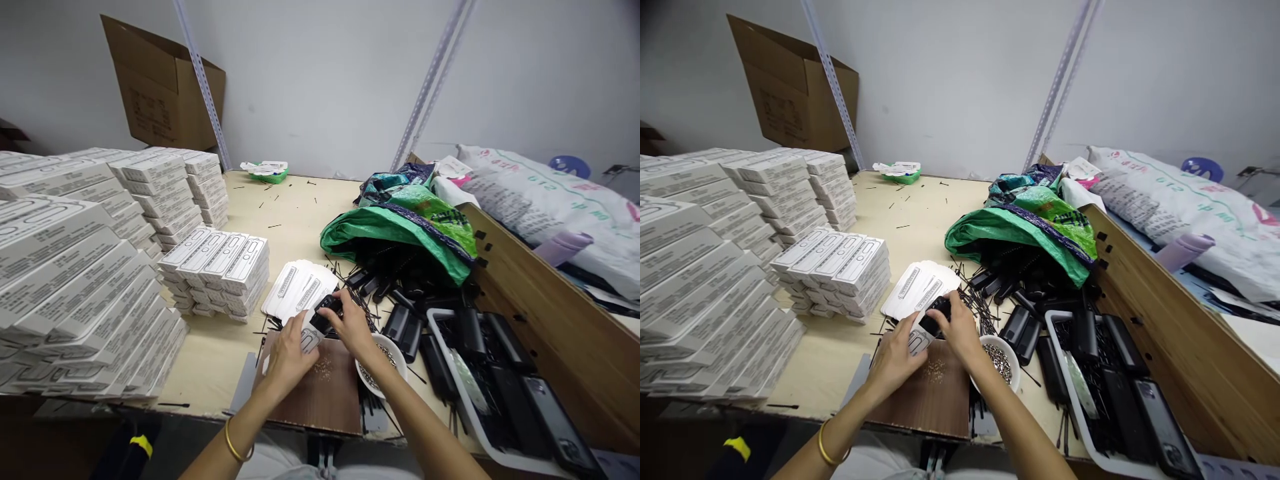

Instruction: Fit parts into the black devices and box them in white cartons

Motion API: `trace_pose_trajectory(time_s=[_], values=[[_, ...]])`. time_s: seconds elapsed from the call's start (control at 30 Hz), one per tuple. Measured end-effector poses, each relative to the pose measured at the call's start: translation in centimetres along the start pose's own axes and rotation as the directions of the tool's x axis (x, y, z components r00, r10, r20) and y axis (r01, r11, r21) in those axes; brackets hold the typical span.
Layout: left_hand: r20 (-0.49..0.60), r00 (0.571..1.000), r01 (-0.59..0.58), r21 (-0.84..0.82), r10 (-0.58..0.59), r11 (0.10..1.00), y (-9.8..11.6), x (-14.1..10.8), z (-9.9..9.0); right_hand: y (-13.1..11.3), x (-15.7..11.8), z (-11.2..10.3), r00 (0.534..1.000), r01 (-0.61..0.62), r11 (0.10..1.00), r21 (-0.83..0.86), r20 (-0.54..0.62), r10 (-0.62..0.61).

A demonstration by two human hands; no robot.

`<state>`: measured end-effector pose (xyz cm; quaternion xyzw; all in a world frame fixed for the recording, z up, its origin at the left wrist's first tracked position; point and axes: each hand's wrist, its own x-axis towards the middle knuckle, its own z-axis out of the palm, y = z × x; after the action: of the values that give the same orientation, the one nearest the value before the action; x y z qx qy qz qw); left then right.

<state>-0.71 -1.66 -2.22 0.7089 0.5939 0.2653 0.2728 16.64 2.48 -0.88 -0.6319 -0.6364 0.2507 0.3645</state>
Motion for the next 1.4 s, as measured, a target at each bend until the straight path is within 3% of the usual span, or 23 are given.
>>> trace_pose_trajectory(time_s=[0.07, 0.13, 0.3, 0.43, 0.5, 0.53, 0.6, 0.67, 0.8, 0.93, 1.03, 1.13, 1.33, 1.4], values=[[-0.028, 1.0, 0.002, -0.025, -0.003, 1.0, -0.8, 0.0, 0.2, 0.9, 0.3, 0.3, 0.993, -0.051, 0.99, -0.128, 0.101, 0.064], [-0.063, 0.998, 0.005, -0.064, -0.009, 0.998, -1.9, -0.2, 0.4, 2.6, 0.6, 0.5, 0.979, -0.138, 0.97, -0.198, 0.119, 0.163], [-0.09, 0.996, 0.011, -0.161, -0.026, 0.987, -2.1, -0.5, 0.2, 5.5, 0.4, 1.5, 0.951, -0.236, 0.956, -0.172, 0.163, 0.264], [-0.109, 0.994, -0.007, -0.252, -0.021, 0.968, -0.2, -0.8, -0.4, 4.6, 0.2, 0.4, 0.967, -0.226, 0.974, 0.017, 0.126, 0.222], [-0.113, 0.994, -0.034, -0.267, 0.004, 0.963, 0.5, -1.0, -0.3, 2.9, -0.1, -0.8, 0.979, -0.202, 0.953, 0.226, 0.064, 0.192], [-0.12, 0.993, -0.054, -0.274, 0.022, 0.96, 0.7, -1.2, -0.1, 1.9, -0.4, -1.3, 0.984, -0.169, 0.907, 0.386, 0.013, 0.178], [-0.128, 0.99, -0.095, -0.283, 0.061, 0.954, 0.9, -1.4, 0.3, -0.3, -1.3, -2.2, 0.977, -0.042, 0.729, 0.684, -0.123, 0.172], [-0.128, 0.988, -0.123, -0.284, 0.089, 0.951, 0.7, -1.5, 0.8, -2.2, -2.4, -2.5, 0.957, 0.081, 0.659, 0.747, -0.243, 0.157], [-0.132, 0.985, -0.142, -0.282, 0.108, 0.949, 0.2, -1.3, 1.4, -3.8, -4.5, -1.9, 0.931, 0.169, 0.853, 0.493, -0.363, 0.026], [-0.142, 0.984, -0.143, -0.29, 0.105, 0.946, 0.3, -1.3, 1.4, -3.5, -5.2, -1.2, 0.917, 0.218, 0.925, 0.312, -0.389, -0.084], [-0.148, 0.985, -0.132, -0.282, 0.093, 0.95, 0.5, -1.4, 1.6, -3.0, -5.0, -1.0, 0.949, 0.269, 0.943, 0.195, -0.222, -0.225], [-0.133, 0.985, -0.142, -0.265, 0.109, 0.954, 0.6, -1.3, 1.7, -2.7, -4.9, -0.7, 0.941, 0.337, 0.939, 0.069, -0.056, -0.333], [-0.113, 0.977, -0.207, -0.267, 0.183, 0.941, 0.0, -1.1, 1.7, -3.1, -5.1, -0.6, 0.903, 0.422, 0.905, -0.047, 0.115, -0.415], [-0.125, 0.977, -0.204, -0.275, 0.175, 0.94, -0.2, -1.2, 1.6, -2.9, -4.7, -0.7, 0.911, 0.407, 0.913, 0.013, 0.06, -0.407]])
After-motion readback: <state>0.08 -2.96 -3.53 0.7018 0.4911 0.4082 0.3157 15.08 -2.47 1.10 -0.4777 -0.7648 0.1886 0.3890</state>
